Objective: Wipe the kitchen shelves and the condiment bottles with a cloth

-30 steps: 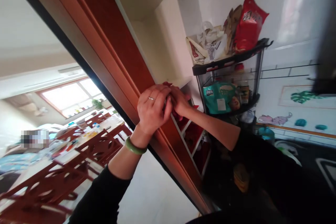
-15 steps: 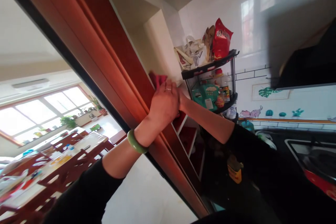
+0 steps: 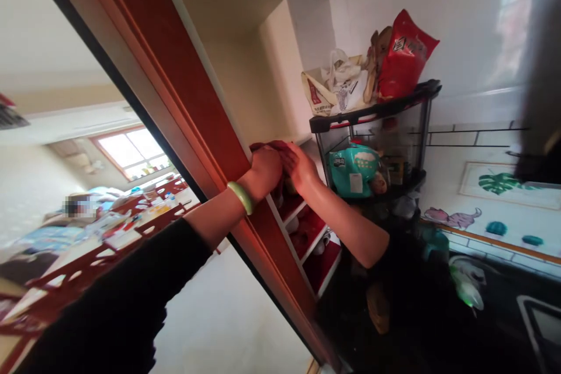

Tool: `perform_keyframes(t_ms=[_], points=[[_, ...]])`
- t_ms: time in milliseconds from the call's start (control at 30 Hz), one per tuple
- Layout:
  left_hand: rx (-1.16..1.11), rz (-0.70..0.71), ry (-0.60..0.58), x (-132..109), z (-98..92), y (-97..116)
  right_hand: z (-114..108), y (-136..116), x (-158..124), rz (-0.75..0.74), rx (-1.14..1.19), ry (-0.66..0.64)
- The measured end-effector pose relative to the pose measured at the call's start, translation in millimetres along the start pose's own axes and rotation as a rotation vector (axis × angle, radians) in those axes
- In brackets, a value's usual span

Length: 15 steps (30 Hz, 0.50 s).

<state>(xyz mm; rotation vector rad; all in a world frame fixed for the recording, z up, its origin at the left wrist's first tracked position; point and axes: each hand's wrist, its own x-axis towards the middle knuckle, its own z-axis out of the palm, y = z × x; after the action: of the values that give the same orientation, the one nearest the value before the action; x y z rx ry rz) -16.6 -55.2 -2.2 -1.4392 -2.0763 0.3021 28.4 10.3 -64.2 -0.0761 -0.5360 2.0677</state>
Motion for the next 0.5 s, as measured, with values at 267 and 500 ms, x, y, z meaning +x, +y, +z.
perform_keyframes(t_ms=[267,500], points=[[0.128,-0.203,0.072,12.8,27.1,20.9,-80.4,-6.4,-51.0,-0.087,0.051,0.178],[0.12,-0.084,0.116,62.4,35.5,42.2,-112.9,20.7,-30.7,-0.092,-0.103,0.127]])
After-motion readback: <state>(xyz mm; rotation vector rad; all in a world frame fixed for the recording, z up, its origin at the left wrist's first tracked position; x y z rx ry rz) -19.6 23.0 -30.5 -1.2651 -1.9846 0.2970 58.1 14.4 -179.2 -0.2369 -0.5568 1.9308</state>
